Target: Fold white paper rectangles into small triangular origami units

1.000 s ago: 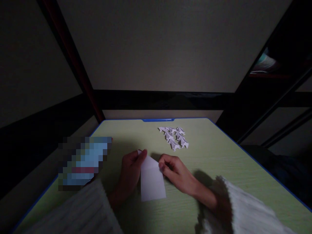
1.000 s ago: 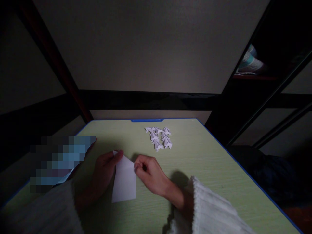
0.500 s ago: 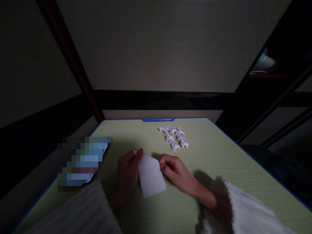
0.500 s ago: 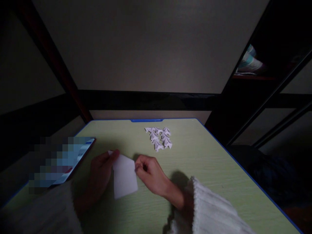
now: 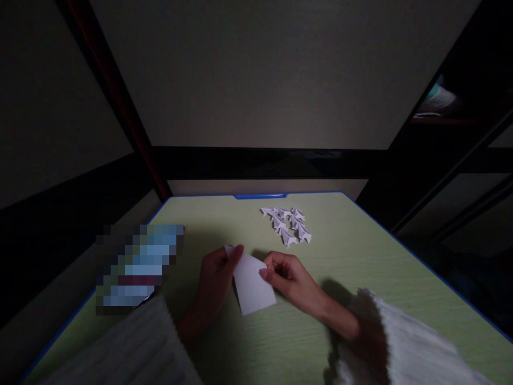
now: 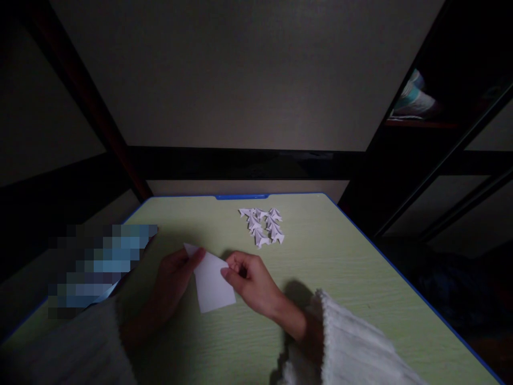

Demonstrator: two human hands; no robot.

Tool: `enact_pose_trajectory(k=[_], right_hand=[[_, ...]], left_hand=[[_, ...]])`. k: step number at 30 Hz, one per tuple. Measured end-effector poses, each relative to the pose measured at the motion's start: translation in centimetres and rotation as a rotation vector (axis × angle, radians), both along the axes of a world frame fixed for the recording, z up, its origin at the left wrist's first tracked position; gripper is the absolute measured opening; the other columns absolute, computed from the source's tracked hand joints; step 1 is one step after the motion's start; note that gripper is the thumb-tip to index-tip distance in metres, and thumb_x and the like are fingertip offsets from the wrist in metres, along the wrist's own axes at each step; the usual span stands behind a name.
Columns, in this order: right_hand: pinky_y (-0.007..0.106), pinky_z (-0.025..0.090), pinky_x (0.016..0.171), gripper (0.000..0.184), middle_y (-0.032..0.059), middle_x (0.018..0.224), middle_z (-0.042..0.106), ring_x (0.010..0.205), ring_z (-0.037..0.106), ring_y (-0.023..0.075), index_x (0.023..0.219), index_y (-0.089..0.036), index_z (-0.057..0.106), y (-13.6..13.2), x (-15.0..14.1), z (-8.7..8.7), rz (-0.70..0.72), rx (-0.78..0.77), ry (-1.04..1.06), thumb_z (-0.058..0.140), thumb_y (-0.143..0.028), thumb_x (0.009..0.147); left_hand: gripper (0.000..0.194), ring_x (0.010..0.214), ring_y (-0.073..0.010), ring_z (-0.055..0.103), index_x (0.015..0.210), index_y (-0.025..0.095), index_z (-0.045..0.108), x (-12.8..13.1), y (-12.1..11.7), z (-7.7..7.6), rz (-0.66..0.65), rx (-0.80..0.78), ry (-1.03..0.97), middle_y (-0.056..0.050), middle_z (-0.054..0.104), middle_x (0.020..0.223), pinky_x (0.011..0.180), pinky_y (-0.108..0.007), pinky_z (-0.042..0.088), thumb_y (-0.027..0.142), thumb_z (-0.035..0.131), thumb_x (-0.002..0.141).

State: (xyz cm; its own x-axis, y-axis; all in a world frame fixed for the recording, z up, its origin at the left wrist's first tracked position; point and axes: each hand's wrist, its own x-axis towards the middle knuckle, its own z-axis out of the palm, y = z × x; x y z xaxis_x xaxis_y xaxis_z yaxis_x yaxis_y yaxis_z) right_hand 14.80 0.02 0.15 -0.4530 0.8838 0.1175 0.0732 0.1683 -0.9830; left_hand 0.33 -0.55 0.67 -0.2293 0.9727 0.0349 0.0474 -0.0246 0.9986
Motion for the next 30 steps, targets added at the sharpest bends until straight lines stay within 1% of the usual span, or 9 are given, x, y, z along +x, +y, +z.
enact_pose_trajectory(k=[3,5,8,12,16,18,22,28,30], right_hand=[[0.019,0.022,0.042,0.025,-0.0059,0.05,0.034,0.046,0.029,0.0057,0.058,-0.015,0.042,0.35,0.12,-0.23,-0.046,-0.049,0.079,0.052,-0.034,0.071],[0.019,0.021,0.041,0.026,-0.0065,0.048,0.034,0.044,0.028,0.0054,0.058,-0.015,0.043,0.52,0.14,-0.22,-0.065,-0.085,0.11,0.054,-0.036,0.069],[0.019,0.02,0.04,0.026,-0.0069,0.047,0.034,0.042,0.028,0.0052,0.057,-0.015,0.044,0.62,0.13,-0.07,-0.074,-0.117,0.135,0.056,-0.037,0.067],[0.02,0.021,0.042,0.025,-0.0065,0.048,0.035,0.043,0.029,0.0054,0.058,-0.015,0.046,0.63,0.16,0.01,-0.063,-0.116,0.143,0.056,-0.035,0.068],[0.02,0.02,0.041,0.025,-0.0063,0.047,0.035,0.043,0.03,0.0055,0.057,-0.014,0.048,0.64,0.21,-0.16,-0.073,-0.141,0.152,0.055,-0.035,0.068],[0.02,0.02,0.041,0.025,-0.0059,0.047,0.037,0.043,0.031,0.0056,0.057,-0.014,0.048,0.68,0.24,-0.23,-0.082,-0.171,0.173,0.056,-0.035,0.067],[0.019,0.021,0.041,0.024,-0.0057,0.046,0.038,0.042,0.033,0.0055,0.055,-0.014,0.047,0.69,0.32,-0.08,-0.116,-0.204,0.185,0.056,-0.033,0.066],[0.018,0.022,0.04,0.021,-0.0062,0.046,0.041,0.042,0.032,0.0044,0.057,-0.013,0.05,0.77,0.29,0.1,-0.112,-0.167,0.171,0.062,-0.03,0.062],[0.018,0.021,0.039,0.023,-0.0064,0.044,0.04,0.04,0.031,0.0042,0.055,-0.013,0.05,0.86,0.27,0.01,-0.104,-0.176,0.157,0.062,-0.031,0.062]], left_hand=[[0.024,0.041,-0.0068,0.039,0.052,0.012,0.051,-0.06,0.06,-0.42,-0.134,-0.026,-0.026,0.004,0.047,0.045,0.038,-0.017,0.029,0.033,0.058,0.059],[0.021,0.043,-0.0084,0.044,0.056,0.012,0.054,-0.05,0.06,-0.62,-0.191,-0.041,-0.027,0.003,0.051,0.047,0.04,-0.018,0.032,0.032,0.059,0.059],[0.02,0.041,-0.0087,0.045,0.055,0.012,0.054,-0.04,0.03,-0.71,-0.195,-0.049,-0.012,0.002,0.053,0.047,0.039,-0.018,0.033,0.03,0.059,0.06],[0.019,0.038,-0.009,0.046,0.057,0.012,0.056,-0.04,0.01,-0.67,-0.222,-0.087,0.01,0.002,0.053,0.045,0.037,-0.019,0.034,0.03,0.058,0.061],[0.02,0.035,-0.0091,0.045,0.052,0.011,0.055,0.05,-0.06,-0.52,-0.228,-0.087,0.035,0.002,0.052,0.041,0.036,-0.019,0.032,0.029,0.059,0.06],[0.019,0.037,-0.0093,0.047,0.052,0.011,0.056,0.12,-0.13,-0.35,-0.23,-0.087,0.018,0.001,0.055,0.043,0.037,-0.019,0.033,0.028,0.059,0.06],[0.015,0.046,-0.0109,0.052,0.061,0.011,0.06,0.14,-0.17,-0.18,-0.257,-0.087,-0.042,-0.002,0.061,0.054,0.044,-0.02,0.037,0.025,0.059,0.06],[0.014,0.044,-0.0115,0.052,0.054,0.011,0.058,0.16,-0.07,-0.55,-0.382,-0.128,-0.036,0.0,0.058,0.048,0.043,-0.02,0.037,0.024,0.059,0.059],[0.013,0.045,-0.011,0.051,0.056,0.012,0.058,0.19,-0.01,-0.44,-0.359,-0.111,-0.048,0.0,0.059,0.049,0.043,-0.019,0.036,0.024,0.058,0.06]])
